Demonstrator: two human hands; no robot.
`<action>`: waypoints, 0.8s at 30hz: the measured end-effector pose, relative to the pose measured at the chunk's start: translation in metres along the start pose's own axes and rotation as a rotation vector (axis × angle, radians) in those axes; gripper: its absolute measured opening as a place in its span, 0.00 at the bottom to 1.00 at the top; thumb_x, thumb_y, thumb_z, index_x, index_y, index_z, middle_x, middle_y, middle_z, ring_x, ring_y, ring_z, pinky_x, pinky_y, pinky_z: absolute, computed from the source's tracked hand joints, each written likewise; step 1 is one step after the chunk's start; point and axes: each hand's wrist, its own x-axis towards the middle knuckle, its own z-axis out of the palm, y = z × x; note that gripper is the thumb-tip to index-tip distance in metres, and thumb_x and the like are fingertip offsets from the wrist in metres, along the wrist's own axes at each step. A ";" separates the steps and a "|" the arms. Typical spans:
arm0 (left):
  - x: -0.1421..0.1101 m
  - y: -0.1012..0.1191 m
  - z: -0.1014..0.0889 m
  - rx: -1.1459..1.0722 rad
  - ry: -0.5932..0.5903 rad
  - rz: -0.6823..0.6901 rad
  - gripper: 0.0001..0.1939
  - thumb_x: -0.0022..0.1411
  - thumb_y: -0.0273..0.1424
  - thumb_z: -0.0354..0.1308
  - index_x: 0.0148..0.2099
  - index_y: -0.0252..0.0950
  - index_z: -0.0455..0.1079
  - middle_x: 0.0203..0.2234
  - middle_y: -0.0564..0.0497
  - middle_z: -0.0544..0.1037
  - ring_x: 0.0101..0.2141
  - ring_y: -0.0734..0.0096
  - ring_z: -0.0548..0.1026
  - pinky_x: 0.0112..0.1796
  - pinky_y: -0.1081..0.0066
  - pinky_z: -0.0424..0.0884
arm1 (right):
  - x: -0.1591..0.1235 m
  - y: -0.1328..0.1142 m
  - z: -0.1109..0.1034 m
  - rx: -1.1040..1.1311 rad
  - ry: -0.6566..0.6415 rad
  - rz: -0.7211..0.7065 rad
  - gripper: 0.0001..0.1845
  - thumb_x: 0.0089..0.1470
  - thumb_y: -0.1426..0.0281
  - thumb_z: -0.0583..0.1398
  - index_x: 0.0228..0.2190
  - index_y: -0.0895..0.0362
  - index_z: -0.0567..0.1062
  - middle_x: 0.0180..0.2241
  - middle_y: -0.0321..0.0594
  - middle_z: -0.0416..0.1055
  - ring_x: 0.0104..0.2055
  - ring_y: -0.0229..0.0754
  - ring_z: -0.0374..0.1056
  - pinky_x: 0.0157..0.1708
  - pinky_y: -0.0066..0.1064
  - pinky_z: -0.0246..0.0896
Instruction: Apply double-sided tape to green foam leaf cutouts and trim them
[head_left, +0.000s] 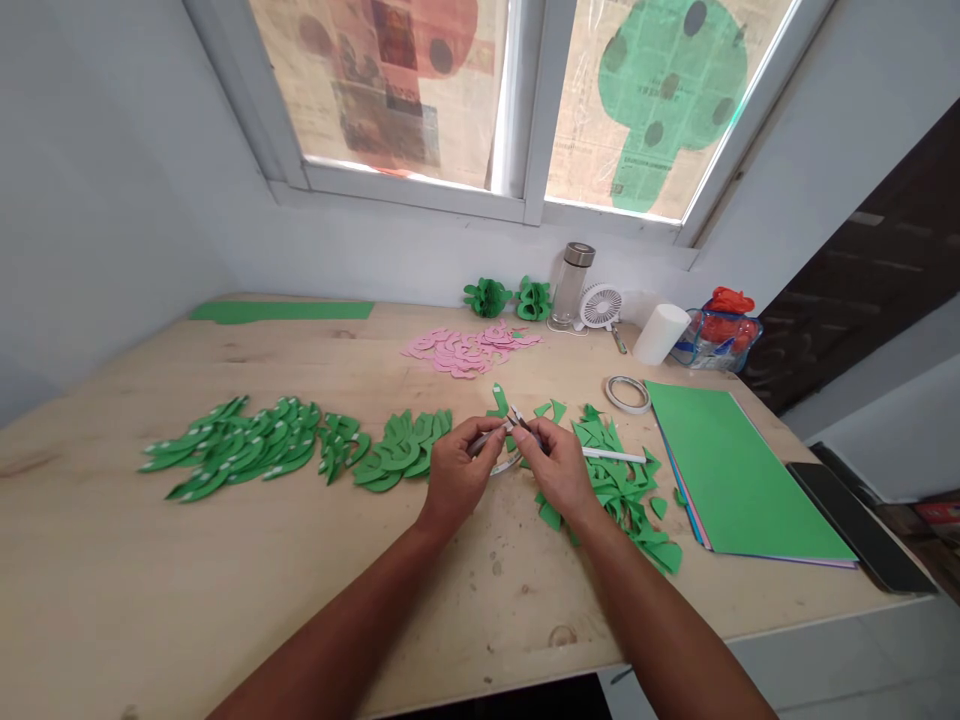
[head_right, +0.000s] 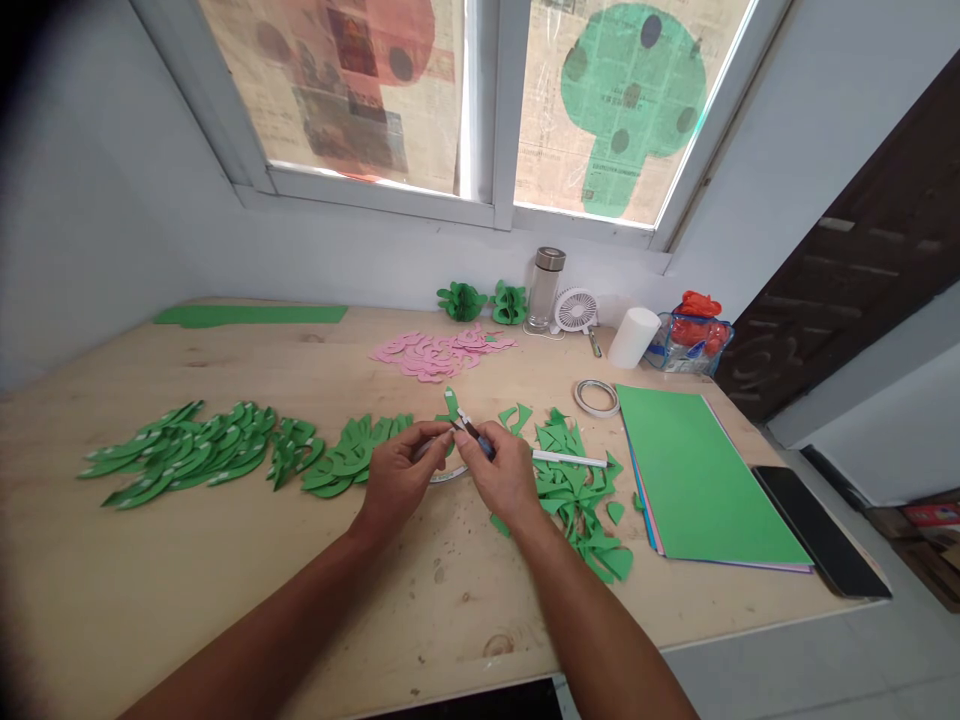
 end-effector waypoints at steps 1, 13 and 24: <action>0.000 0.000 0.000 0.000 0.000 0.003 0.08 0.53 0.32 0.56 0.35 0.36 0.74 0.25 0.52 0.76 0.25 0.72 0.73 0.24 0.77 0.68 | 0.000 0.000 0.000 -0.001 -0.002 -0.001 0.17 0.52 0.57 0.54 0.25 0.58 0.71 0.19 0.30 0.55 0.22 0.33 0.52 0.22 0.24 0.46; -0.001 0.000 0.000 0.003 -0.008 0.016 0.08 0.54 0.31 0.56 0.35 0.36 0.74 0.26 0.52 0.77 0.26 0.73 0.74 0.26 0.77 0.69 | 0.000 0.001 0.000 -0.014 -0.005 0.000 0.18 0.52 0.57 0.54 0.24 0.58 0.70 0.19 0.30 0.54 0.22 0.32 0.51 0.22 0.24 0.46; 0.000 0.002 0.000 -0.001 -0.006 0.024 0.08 0.54 0.31 0.56 0.35 0.35 0.74 0.27 0.51 0.78 0.28 0.71 0.75 0.27 0.76 0.70 | 0.000 0.000 -0.001 -0.018 0.002 -0.005 0.18 0.52 0.57 0.55 0.24 0.59 0.71 0.19 0.30 0.56 0.22 0.33 0.52 0.22 0.24 0.46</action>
